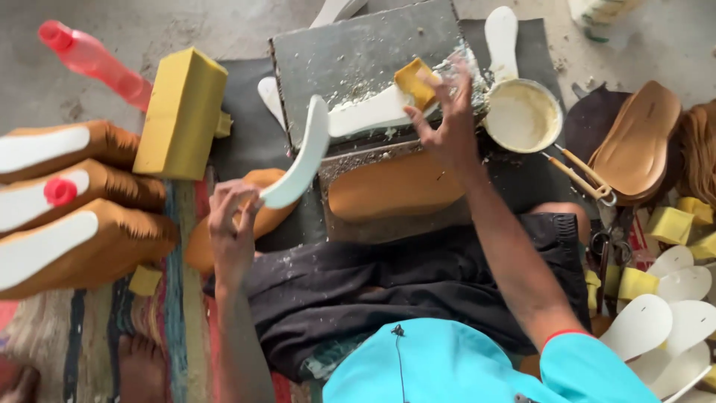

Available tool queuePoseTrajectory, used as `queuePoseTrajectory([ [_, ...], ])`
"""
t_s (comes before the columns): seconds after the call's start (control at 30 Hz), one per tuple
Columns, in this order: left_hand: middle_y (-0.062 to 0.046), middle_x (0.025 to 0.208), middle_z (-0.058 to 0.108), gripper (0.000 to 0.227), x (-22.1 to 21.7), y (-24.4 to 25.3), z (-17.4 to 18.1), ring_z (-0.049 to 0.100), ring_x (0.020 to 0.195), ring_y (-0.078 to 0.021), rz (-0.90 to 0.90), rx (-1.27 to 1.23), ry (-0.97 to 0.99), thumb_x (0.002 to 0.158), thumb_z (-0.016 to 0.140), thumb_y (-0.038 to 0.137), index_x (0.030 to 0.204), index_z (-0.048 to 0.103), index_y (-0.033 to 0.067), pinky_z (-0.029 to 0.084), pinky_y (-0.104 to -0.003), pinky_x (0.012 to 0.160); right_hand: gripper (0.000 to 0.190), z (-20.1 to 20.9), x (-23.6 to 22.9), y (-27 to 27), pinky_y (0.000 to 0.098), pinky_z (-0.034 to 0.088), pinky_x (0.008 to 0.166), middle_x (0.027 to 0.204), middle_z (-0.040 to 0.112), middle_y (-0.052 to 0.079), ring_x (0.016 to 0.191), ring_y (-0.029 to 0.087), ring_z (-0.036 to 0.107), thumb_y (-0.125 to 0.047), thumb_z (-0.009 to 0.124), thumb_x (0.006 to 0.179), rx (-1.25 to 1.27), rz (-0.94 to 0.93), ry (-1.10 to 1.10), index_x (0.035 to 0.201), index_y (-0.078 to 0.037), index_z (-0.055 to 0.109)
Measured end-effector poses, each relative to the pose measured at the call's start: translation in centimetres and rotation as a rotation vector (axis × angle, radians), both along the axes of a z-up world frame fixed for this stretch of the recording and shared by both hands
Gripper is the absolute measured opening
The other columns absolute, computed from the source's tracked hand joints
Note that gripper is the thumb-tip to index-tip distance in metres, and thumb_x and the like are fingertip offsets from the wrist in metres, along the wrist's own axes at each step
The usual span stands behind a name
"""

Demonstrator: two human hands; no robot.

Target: The person sits on the floor of a sandal workshop and applies glue with a yellow sponge to white insole pieces, smoothing the glue over the surface. They press and align each glued insole onto a brown sandal sole, then stack the finished insoles in a pile beside them.

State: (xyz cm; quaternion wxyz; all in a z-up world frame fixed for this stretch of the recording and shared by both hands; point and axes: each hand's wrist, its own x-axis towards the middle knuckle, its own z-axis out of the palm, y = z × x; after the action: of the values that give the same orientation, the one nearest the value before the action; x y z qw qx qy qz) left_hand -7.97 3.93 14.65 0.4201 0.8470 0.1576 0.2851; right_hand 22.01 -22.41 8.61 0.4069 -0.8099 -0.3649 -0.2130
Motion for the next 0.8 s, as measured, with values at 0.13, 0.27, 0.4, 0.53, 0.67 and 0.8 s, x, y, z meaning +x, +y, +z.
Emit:
queuePoseTrajectory([
  [0.13, -0.008, 0.112, 0.063, 0.011, -1.3, -1.3, 1.1, 0.059, 0.109, -0.0199, -0.054, -0.056, -0.005, 0.104, 0.066, 0.01, 0.11, 0.067, 0.0003, 0.049, -0.032, 0.089, 0.046, 2.6, -4.3, 1.9, 0.0308, 0.061, 0.082, 0.13, 0.066, 0.014, 0.098, 0.016, 0.07, -0.031, 0.076, 0.095, 0.255, 0.183, 0.542, 0.136, -0.012, 0.067],
  [0.27, -0.004, 0.11, 0.059, 0.008, -2.4, -2.4, 0.0, 0.054, 0.097, -0.0108, -0.015, -0.254, -0.015, 0.105, 0.065, 0.009, 0.108, 0.065, 0.0017, 0.044, -0.024, 0.079, 0.033, 1.2, -6.9, 1.3, 0.0227, 0.052, 0.065, 0.092, 0.073, 0.003, 0.075, 0.008, 0.063, -0.019, 0.077, 0.097, 0.14, 0.247, 0.839, 0.125, -0.004, 0.073],
  [0.4, -0.001, 0.104, 0.06, 0.011, -5.3, -3.7, -5.8, 0.048, 0.088, -0.0054, 0.042, -0.453, 0.117, 0.11, 0.065, 0.008, 0.109, 0.055, 0.0035, 0.04, -0.021, 0.077, 0.028, -2.1, -11.3, -3.5, 0.0197, 0.052, 0.072, 0.097, 0.075, 0.003, 0.083, 0.004, 0.067, -0.006, 0.073, 0.092, 0.305, 0.257, 1.099, 0.119, -0.002, 0.073],
  [0.53, 0.0, 0.1, 0.06, 0.01, -3.8, -5.9, -10.0, 0.055, 0.089, -0.0039, -0.035, -0.577, 0.157, 0.105, 0.06, 0.004, 0.115, 0.063, 0.0027, 0.044, -0.019, 0.079, 0.021, -3.7, -12.8, -8.3, 0.0202, 0.055, 0.073, 0.092, 0.075, 0.002, 0.081, 0.006, 0.069, -0.001, 0.079, 0.086, 0.3, 0.002, 1.182, 0.106, 0.001, 0.074],
  [0.67, 0.003, 0.118, 0.057, 0.006, 3.7, -8.5, -6.6, 0.054, 0.092, -0.0069, -0.146, -0.539, 0.06, 0.108, 0.058, 0.005, 0.113, 0.059, 0.001, 0.045, -0.021, 0.083, 0.022, -4.1, -8.9, -10.6, 0.023, 0.052, 0.081, 0.098, 0.07, 0.005, 0.086, 0.008, 0.061, 0.0, 0.085, 0.094, 0.581, 0.01, 0.81, 0.098, 0.001, 0.064],
  [0.8, -0.002, 0.096, 0.056, 0.036, 7.9, -7.5, -9.7, 0.051, 0.084, -0.0067, -0.213, -0.538, 0.037, 0.107, 0.063, 0.006, 0.136, 0.043, 0.0012, 0.044, -0.02, 0.075, 0.036, -3.3, -4.1, -11.0, 0.0253, 0.058, 0.073, 0.093, 0.075, 0.006, 0.084, 0.011, 0.071, -0.012, 0.089, 0.08, 0.294, -0.19, 0.992, 0.11, -0.004, 0.07],
])
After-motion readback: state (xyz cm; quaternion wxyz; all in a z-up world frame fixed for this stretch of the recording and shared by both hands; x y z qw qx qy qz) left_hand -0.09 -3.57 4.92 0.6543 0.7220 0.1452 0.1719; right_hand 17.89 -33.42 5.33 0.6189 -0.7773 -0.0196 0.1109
